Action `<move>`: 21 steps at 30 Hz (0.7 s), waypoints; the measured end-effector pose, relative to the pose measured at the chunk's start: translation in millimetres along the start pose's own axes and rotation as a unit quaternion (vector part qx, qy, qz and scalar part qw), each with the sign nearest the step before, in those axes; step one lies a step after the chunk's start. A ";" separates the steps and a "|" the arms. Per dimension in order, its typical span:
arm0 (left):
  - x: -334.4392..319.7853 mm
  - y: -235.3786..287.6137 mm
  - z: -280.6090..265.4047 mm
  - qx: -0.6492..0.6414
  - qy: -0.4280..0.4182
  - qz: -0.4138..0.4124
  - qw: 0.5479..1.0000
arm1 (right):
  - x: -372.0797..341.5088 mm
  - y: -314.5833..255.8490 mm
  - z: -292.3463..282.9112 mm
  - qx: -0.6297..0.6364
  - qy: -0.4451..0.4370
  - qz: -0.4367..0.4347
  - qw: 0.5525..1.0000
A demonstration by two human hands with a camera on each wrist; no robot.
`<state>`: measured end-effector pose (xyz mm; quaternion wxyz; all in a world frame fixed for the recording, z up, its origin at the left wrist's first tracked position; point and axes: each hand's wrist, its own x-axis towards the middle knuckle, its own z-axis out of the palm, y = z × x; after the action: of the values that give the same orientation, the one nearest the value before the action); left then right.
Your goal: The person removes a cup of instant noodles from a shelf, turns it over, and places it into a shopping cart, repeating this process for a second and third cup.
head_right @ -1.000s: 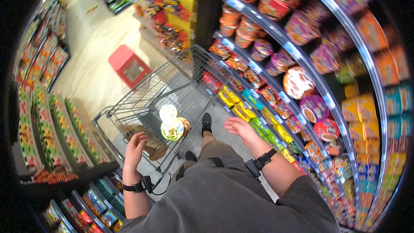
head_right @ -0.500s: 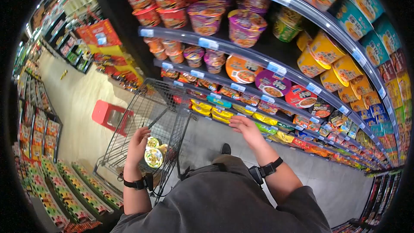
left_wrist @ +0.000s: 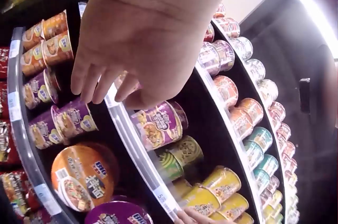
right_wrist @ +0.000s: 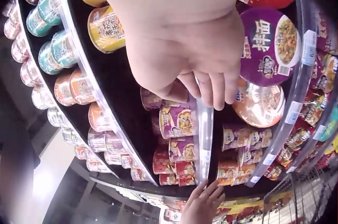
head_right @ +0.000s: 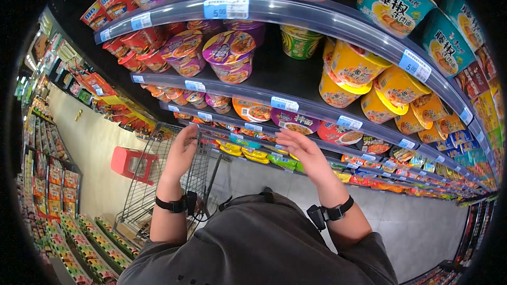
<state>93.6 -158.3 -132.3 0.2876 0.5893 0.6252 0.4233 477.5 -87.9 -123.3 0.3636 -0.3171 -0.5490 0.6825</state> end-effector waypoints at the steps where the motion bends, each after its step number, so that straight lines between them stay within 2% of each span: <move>1: 5.9 7.5 4.1 0.003 0.004 0.012 1.000 | 6.0 -4.0 -5.9 -0.005 -0.024 -0.001 1.000; 4: 19.7 30.8 12.7 0.009 0.005 0.012 1.000 | 24.2 -21.8 -4.2 0.034 -0.060 -0.045 0.997; 6: 28.9 44.9 15.4 0.005 0.011 0.022 1.000 | 41.1 -25.3 -4.5 0.028 -0.083 -0.048 0.995; 8: 38.5 55.1 15.6 0.001 0.014 0.032 0.999 | 54.8 -31.4 2.7 0.010 -0.089 -0.096 0.991; 10: 50.3 61.7 13.9 0.009 0.014 0.054 0.998 | 69.8 -35.5 8.3 0.035 -0.096 -0.091 0.991; 16: 93.8 77.2 7.7 -0.009 0.016 0.098 0.995 | 115.8 -51.3 23.2 0.002 -0.057 -0.138 0.989; 21: 140.9 65.2 2.1 -0.005 0.010 0.137 0.991 | 153.0 -63.0 26.0 -0.036 -0.023 -0.154 0.987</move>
<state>107.8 -23.2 -57.1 0.2234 0.6638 0.5395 0.4674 383.4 36.2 -61.6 0.4397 -0.2264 -0.6236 0.6054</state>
